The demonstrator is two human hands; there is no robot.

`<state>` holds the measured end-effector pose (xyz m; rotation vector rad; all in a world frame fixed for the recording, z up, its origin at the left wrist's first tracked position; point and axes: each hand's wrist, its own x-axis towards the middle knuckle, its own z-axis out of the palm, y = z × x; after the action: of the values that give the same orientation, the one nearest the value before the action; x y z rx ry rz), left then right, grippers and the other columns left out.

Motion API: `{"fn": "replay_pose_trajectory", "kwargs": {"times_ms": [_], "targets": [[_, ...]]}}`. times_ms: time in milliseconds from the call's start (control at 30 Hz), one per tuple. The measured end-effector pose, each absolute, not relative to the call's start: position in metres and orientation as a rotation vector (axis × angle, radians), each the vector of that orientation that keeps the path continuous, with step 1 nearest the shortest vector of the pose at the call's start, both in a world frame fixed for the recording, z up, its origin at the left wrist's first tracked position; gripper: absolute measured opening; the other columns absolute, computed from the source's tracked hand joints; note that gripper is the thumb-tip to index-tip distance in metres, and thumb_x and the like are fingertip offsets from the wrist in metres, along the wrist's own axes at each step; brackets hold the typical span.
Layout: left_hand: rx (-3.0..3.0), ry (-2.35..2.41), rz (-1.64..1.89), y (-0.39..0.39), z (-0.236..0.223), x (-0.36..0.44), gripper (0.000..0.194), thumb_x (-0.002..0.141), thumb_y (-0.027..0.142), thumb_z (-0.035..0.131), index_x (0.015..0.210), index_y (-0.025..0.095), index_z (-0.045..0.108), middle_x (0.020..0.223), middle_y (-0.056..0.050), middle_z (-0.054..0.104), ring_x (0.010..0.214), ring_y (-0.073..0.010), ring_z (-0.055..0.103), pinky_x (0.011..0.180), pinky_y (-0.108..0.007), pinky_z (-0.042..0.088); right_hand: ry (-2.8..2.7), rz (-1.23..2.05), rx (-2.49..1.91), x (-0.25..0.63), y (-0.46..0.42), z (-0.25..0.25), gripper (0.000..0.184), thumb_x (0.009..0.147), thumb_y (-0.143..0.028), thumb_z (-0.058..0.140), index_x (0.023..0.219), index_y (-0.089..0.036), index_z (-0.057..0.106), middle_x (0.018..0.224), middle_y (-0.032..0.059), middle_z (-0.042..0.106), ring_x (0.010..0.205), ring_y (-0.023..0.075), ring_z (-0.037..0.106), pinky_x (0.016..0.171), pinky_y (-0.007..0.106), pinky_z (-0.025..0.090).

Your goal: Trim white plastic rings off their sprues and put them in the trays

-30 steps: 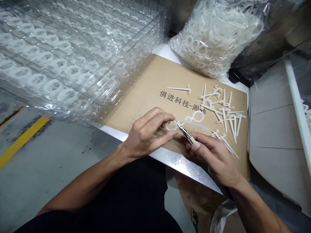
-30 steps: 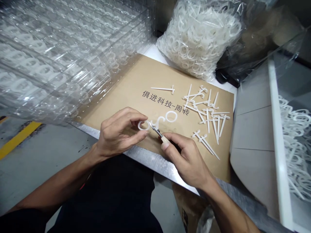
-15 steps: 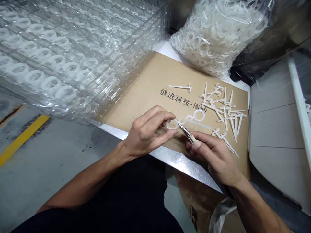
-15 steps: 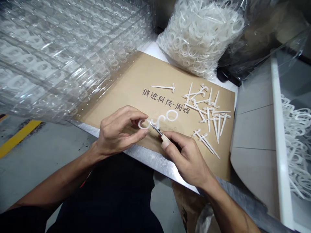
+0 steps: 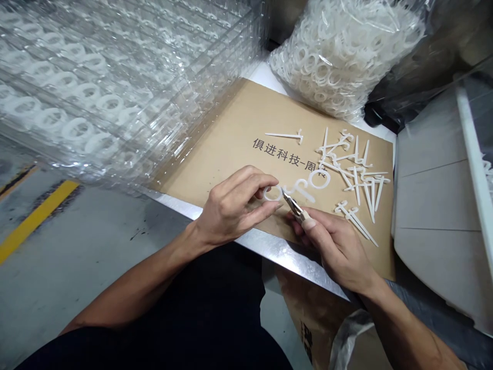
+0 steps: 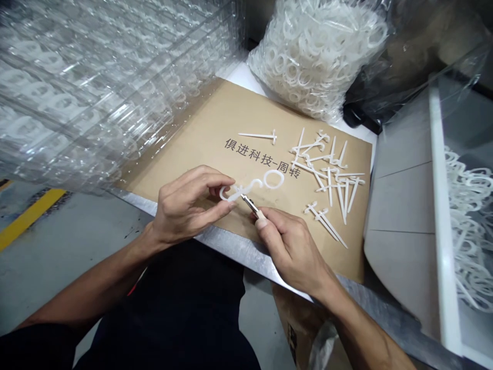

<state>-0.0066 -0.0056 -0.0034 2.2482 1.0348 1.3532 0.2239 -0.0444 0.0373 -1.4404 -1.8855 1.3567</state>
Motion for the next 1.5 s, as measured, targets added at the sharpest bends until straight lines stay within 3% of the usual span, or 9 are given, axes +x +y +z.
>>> {"fn": "replay_pose_trajectory", "kwargs": {"times_ms": [500,867,933,1033,1133,1200,1333,1433,1500], "targets": [[2.164,1.022,1.449,-0.006,-0.007,-0.009,0.028,0.092,0.027,0.077,0.115,0.017,0.067,0.090,-0.003,0.067,0.078,-0.0125,0.063,0.071,-0.026,0.055,-1.626,1.565,-1.372,0.227,-0.043,0.027,0.043,0.107,-0.049,0.048,0.078,-0.020,0.054,0.082,0.0026,0.059,0.065,0.0141,0.047,0.058,0.028,0.038],[2.082,0.997,1.491,-0.006,-0.005,-0.011,0.030,0.091,0.028,0.079,0.117,0.017,0.069,0.098,-0.006,0.072,0.083,-0.0131,0.068,0.075,-0.027,0.059,-1.646,1.544,-1.314,0.229,-0.044,0.027,0.036,0.108,-0.047,0.047,0.095,-0.019,0.066,0.085,0.0035,0.061,0.066,0.0154,0.050,0.059,0.029,0.041],[2.082,0.992,1.502,-0.006,-0.005,-0.011,0.031,0.091,0.028,0.079,0.118,0.017,0.070,0.098,-0.006,0.072,0.083,-0.0131,0.068,0.076,-0.027,0.059,-1.728,1.413,-1.312,0.230,-0.045,0.026,0.033,0.109,-0.044,0.045,0.107,-0.020,0.068,0.087,0.0045,0.065,0.069,0.0173,0.056,0.062,0.031,0.046],[2.096,0.952,1.534,-0.005,-0.005,-0.012,0.032,0.089,0.025,0.080,0.118,0.015,0.070,0.097,-0.006,0.072,0.083,-0.0132,0.069,0.076,-0.027,0.059,-1.968,0.869,-1.318,0.228,-0.042,0.021,0.032,0.107,-0.036,0.048,0.131,-0.019,0.061,0.105,0.0113,0.068,0.091,0.0266,0.065,0.080,0.041,0.053],[2.124,0.913,1.536,-0.005,-0.005,-0.012,0.034,0.088,0.023,0.081,0.119,0.014,0.070,0.096,-0.005,0.072,0.085,-0.0135,0.069,0.078,-0.026,0.060,-2.202,0.311,-1.386,0.225,-0.037,0.015,0.049,0.102,-0.034,0.054,0.145,-0.011,0.050,0.125,0.0225,0.060,0.116,0.0391,0.057,0.097,0.060,0.047],[2.178,0.873,1.475,-0.005,-0.005,-0.013,0.036,0.088,0.022,0.081,0.120,0.014,0.069,0.098,-0.006,0.072,0.088,-0.0137,0.070,0.080,-0.026,0.060,-2.318,0.242,-1.405,0.224,-0.035,0.015,0.056,0.099,-0.035,0.058,0.148,-0.008,0.048,0.131,0.0259,0.054,0.123,0.0427,0.052,0.101,0.066,0.042],[2.313,0.754,1.307,-0.006,-0.003,-0.012,0.032,0.090,0.017,0.077,0.121,0.010,0.068,0.106,-0.012,0.072,0.098,-0.0157,0.071,0.087,-0.026,0.059,-2.289,0.531,-1.220,0.221,-0.035,0.024,0.051,0.093,-0.032,0.067,0.139,-0.013,0.059,0.138,0.0226,0.053,0.131,0.0392,0.049,0.109,0.060,0.041],[2.376,0.702,1.201,-0.007,-0.003,-0.011,0.028,0.093,0.015,0.073,0.120,0.011,0.067,0.107,-0.012,0.073,0.103,-0.0168,0.070,0.092,-0.028,0.059,-2.018,0.743,-1.113,0.217,-0.038,0.032,0.021,0.095,-0.018,0.063,0.115,-0.018,0.069,0.117,0.0136,0.067,0.115,0.0280,0.063,0.100,0.046,0.051],[2.391,0.672,1.160,-0.007,-0.002,-0.010,0.027,0.094,0.016,0.073,0.120,0.012,0.067,0.108,-0.012,0.073,0.104,-0.0172,0.070,0.093,-0.028,0.059,-1.865,0.840,-1.115,0.214,-0.039,0.033,0.011,0.096,-0.013,0.063,0.099,-0.020,0.070,0.098,0.0073,0.071,0.098,0.0223,0.068,0.089,0.039,0.054]]}}
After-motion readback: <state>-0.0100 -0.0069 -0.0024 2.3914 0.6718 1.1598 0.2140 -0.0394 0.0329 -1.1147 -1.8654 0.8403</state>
